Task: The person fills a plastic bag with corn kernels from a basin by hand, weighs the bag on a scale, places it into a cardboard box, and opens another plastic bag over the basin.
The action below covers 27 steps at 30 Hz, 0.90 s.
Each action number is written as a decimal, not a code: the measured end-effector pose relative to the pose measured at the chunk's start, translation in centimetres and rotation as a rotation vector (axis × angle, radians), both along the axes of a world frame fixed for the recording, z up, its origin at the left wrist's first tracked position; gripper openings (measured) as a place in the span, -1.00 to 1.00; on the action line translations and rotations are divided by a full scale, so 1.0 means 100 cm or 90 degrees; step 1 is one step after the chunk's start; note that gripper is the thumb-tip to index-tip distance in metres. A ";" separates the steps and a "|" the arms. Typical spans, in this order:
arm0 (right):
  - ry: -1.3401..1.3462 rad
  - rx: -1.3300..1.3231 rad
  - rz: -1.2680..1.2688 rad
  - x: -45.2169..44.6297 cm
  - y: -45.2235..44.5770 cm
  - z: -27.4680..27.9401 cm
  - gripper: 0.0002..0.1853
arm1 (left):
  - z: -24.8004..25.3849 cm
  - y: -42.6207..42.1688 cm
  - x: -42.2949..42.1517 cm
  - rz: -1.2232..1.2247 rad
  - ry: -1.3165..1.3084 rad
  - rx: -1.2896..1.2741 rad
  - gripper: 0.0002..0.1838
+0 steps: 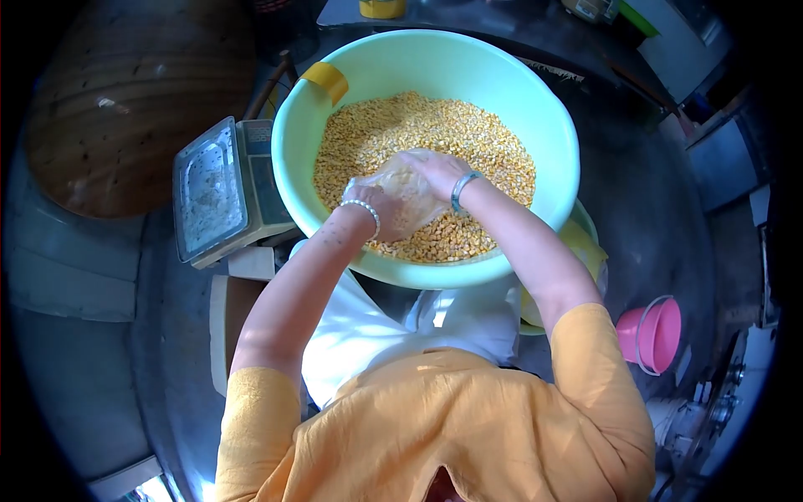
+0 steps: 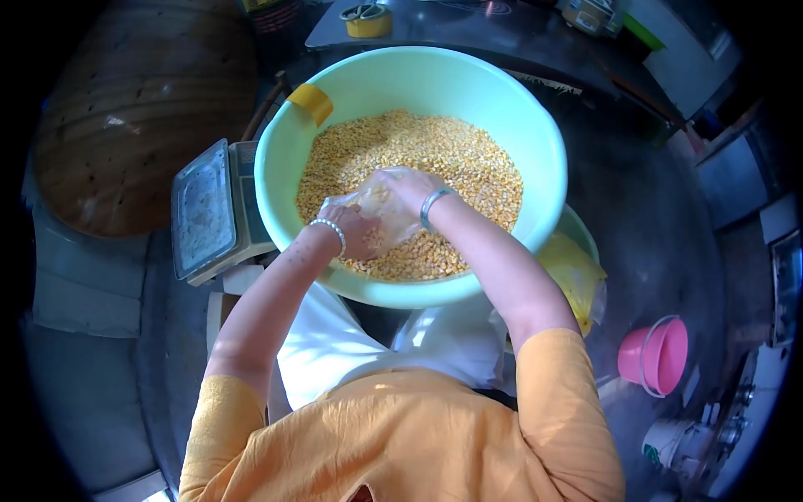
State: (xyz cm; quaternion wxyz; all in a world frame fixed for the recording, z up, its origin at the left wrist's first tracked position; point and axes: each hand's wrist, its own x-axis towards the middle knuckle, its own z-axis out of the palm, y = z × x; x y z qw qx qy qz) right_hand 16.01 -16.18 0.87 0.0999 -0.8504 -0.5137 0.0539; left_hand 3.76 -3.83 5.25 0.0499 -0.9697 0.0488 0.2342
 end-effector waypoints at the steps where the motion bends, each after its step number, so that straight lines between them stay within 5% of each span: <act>1: -0.022 0.007 0.008 -0.001 -0.003 0.002 -0.45 | -0.009 0.001 0.000 0.003 0.002 0.017 -0.44; 5: -0.048 -0.019 0.038 -0.004 0.001 0.010 -0.52 | -0.003 0.002 0.003 0.012 0.027 0.035 -0.56; 11: -0.039 0.007 0.093 -0.003 0.008 0.004 -0.71 | -0.014 0.010 0.014 0.015 -0.167 -0.022 -0.79; 17: -0.073 -0.045 0.219 0.002 0.007 -0.026 -0.82 | -0.036 0.026 0.021 -0.076 -0.111 0.016 -0.71; 20: -0.003 -0.155 0.149 -0.005 0.004 -0.006 -0.86 | -0.022 0.027 0.022 0.036 0.039 0.043 -0.64; 23: 0.085 -0.191 0.117 -0.007 0.000 0.008 -0.83 | -0.030 0.042 0.020 0.046 -0.002 0.013 -0.58; 27: 0.064 -0.048 0.107 -0.004 0.000 0.007 -0.79 | -0.027 0.045 0.017 0.043 -0.041 -0.042 -0.68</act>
